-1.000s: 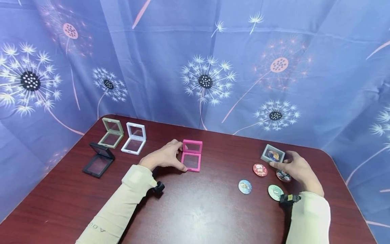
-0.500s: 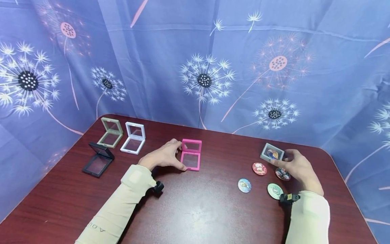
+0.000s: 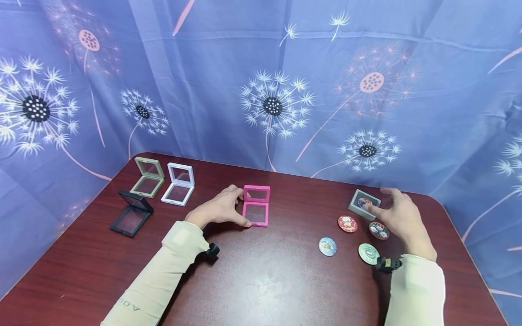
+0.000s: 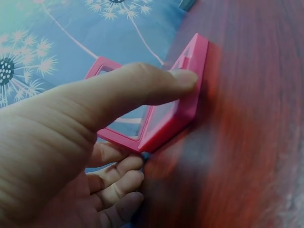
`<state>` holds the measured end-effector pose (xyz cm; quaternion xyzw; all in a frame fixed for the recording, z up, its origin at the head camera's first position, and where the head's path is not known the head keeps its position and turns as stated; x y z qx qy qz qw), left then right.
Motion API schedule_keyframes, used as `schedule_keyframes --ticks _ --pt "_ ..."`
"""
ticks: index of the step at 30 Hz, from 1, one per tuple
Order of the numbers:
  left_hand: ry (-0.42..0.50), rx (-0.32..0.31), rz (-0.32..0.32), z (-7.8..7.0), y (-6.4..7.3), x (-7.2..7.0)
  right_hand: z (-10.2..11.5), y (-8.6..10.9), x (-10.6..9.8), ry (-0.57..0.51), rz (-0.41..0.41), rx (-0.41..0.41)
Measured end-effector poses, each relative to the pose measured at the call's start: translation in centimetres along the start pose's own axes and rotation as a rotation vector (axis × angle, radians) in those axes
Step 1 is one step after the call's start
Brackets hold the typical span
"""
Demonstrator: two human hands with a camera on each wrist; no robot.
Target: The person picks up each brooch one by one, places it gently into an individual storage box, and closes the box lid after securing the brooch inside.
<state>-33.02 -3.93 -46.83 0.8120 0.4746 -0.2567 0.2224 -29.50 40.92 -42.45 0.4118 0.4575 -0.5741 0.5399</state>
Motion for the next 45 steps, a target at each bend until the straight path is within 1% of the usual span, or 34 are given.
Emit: schedule_keyframes --ticks 4,8,14,19,22,26,33,40,45 --pt "0.006 0.013 -0.023 0.0 -0.1 0.2 1.5 0.4 -0.8 -0.013 -0.022 -0.045" --pt "0.009 0.004 -0.044 0.3 -0.1 0.3 2.8 0.7 -1.0 0.002 -0.006 -0.092" --pt "-0.002 -0.009 -0.054 0.4 -0.2 0.3 4.3 0.8 0.1 0.025 0.081 -0.175" --pt "-0.006 -0.009 -0.055 0.4 0.0 0.3 5.4 0.8 1.2 0.051 0.169 -0.215" --pt "-0.002 -0.007 -0.059 0.5 0.1 0.2 6.0 0.7 1.7 0.055 0.195 -0.221" --pt "-0.003 -0.006 -0.061 0.5 0.1 0.2 6.3 0.6 2.0 0.064 0.204 -0.217" --pt "-0.008 -0.004 -0.051 0.4 0.0 0.5 6.0 0.6 2.5 0.084 0.224 -0.206" --pt "-0.011 0.001 -0.048 0.3 0.0 0.5 5.9 0.6 2.8 0.081 0.225 -0.217" --pt "-0.01 0.003 -0.046 0.0 0.1 0.4 5.9 0.6 3.0 0.099 0.235 -0.219"
Point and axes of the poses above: each hand's wrist, its own y-axis away from the middle knuckle, its own x-axis out of the palm, z = x × y, the point moved 5 cm from there along -y, towards the middle knuckle, and after that the axes turned 13 degrees about y, right-handed, at the moved point
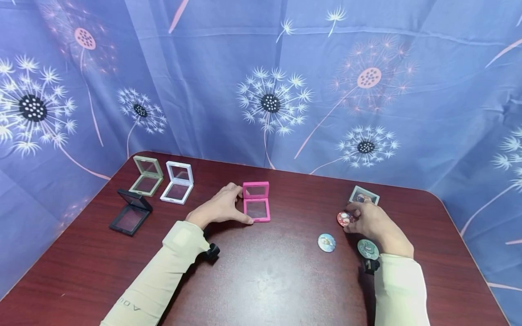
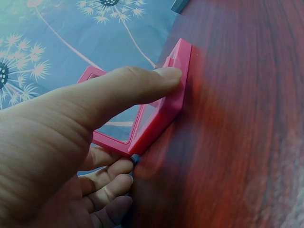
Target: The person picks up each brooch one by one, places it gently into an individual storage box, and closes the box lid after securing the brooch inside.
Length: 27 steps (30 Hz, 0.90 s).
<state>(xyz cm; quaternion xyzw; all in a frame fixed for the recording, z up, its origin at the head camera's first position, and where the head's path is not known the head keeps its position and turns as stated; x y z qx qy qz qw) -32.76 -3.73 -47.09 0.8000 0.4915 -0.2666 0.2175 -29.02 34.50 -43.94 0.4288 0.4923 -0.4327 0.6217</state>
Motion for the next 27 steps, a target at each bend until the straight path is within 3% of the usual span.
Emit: schedule_keyframes --ticks 10,27 --pt "0.005 -0.006 0.002 -0.06 0.06 -0.03 -0.25 -0.08 0.22 0.036 -0.009 -0.015" --pt "0.001 -0.004 0.002 0.08 -0.02 -0.02 -0.17 -0.21 0.4 0.005 -0.011 0.01"
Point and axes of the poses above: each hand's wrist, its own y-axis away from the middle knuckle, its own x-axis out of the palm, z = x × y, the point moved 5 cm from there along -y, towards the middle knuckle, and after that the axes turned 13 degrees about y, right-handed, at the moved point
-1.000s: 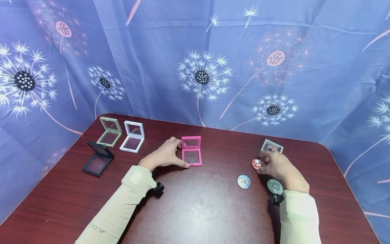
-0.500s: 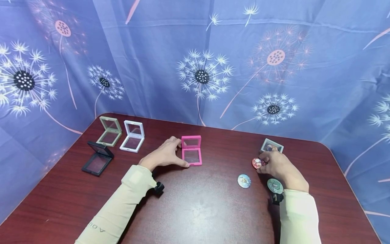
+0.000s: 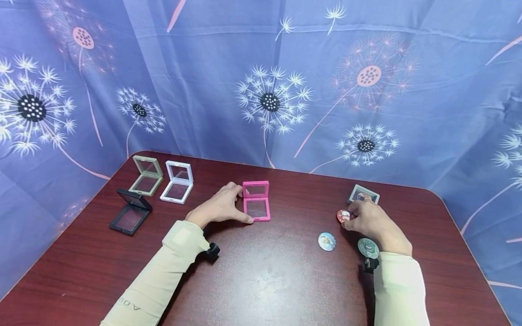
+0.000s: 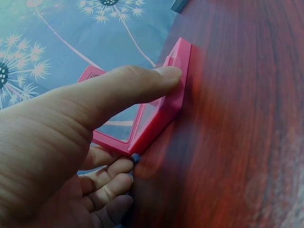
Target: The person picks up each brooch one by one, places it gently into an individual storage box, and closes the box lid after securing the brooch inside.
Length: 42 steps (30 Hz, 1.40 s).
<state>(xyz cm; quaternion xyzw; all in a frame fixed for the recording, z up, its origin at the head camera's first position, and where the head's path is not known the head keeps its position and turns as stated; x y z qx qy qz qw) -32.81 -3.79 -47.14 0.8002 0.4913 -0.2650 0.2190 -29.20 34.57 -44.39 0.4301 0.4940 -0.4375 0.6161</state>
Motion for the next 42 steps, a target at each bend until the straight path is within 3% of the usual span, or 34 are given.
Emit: schedule_keyframes --ticks 19,36,42 --pt "-0.002 0.002 0.0 0.0 0.0 0.0 0.9 -0.2 -0.1 -0.01 -0.035 0.008" --pt "0.014 -0.003 -0.003 -0.2 0.2 0.0 3.4 -1.2 -0.4 0.016 -0.104 -0.042" --pt "0.008 -0.005 -0.003 0.0 0.1 0.0 4.8 -1.3 -0.8 0.017 -0.085 -0.04"
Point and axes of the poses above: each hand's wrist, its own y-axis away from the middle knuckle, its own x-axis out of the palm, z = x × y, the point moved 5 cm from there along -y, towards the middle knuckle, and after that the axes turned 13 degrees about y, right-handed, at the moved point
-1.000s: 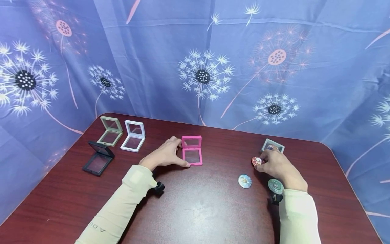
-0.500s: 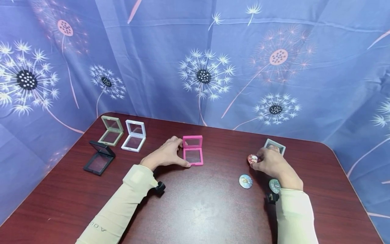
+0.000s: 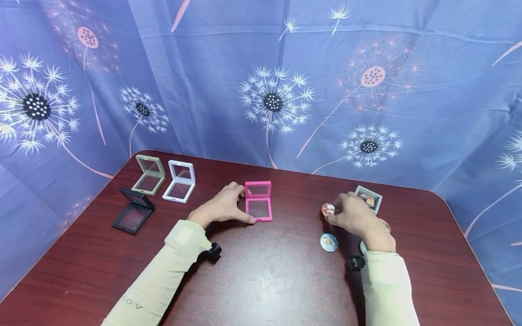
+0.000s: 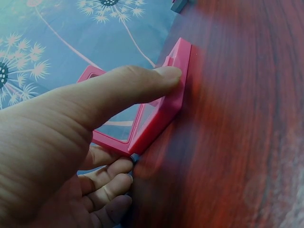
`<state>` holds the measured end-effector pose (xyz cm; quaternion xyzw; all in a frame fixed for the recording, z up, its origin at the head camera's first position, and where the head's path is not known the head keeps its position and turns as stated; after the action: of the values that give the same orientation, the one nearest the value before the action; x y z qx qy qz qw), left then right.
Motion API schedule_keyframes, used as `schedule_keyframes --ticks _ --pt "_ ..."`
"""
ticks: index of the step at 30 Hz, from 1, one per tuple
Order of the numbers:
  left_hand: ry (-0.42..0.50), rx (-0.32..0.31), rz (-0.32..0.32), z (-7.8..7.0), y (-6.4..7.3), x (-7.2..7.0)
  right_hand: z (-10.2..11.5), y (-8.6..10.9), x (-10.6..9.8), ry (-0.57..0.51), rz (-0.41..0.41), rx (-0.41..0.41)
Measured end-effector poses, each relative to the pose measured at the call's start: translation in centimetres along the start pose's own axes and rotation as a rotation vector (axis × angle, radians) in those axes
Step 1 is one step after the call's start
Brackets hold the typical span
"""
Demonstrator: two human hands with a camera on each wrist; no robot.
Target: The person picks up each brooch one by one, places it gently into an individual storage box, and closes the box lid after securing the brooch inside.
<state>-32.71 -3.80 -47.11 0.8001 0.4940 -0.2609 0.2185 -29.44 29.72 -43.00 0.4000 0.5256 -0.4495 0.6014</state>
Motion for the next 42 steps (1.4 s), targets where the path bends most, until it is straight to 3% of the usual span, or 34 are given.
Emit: schedule_keyframes --ticks 8,42 --pt "-0.008 0.007 0.002 0.1 -0.1 0.0 1.2 -0.1 -0.2 -0.048 0.022 -0.014" --pt "-0.018 0.008 0.002 0.1 -0.2 0.0 5.9 -1.8 0.2 -0.042 -0.026 -0.113"
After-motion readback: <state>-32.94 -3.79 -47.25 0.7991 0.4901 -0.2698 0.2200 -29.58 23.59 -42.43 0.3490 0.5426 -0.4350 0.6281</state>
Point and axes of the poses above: each hand's wrist, its own y-axis away from the middle knuckle, its own x-axis out of the palm, z = x × y, the point moved 5 cm from there along -y, towards the middle knuckle, and after that the axes turned 13 degrees about y, right-handed, at the moved point
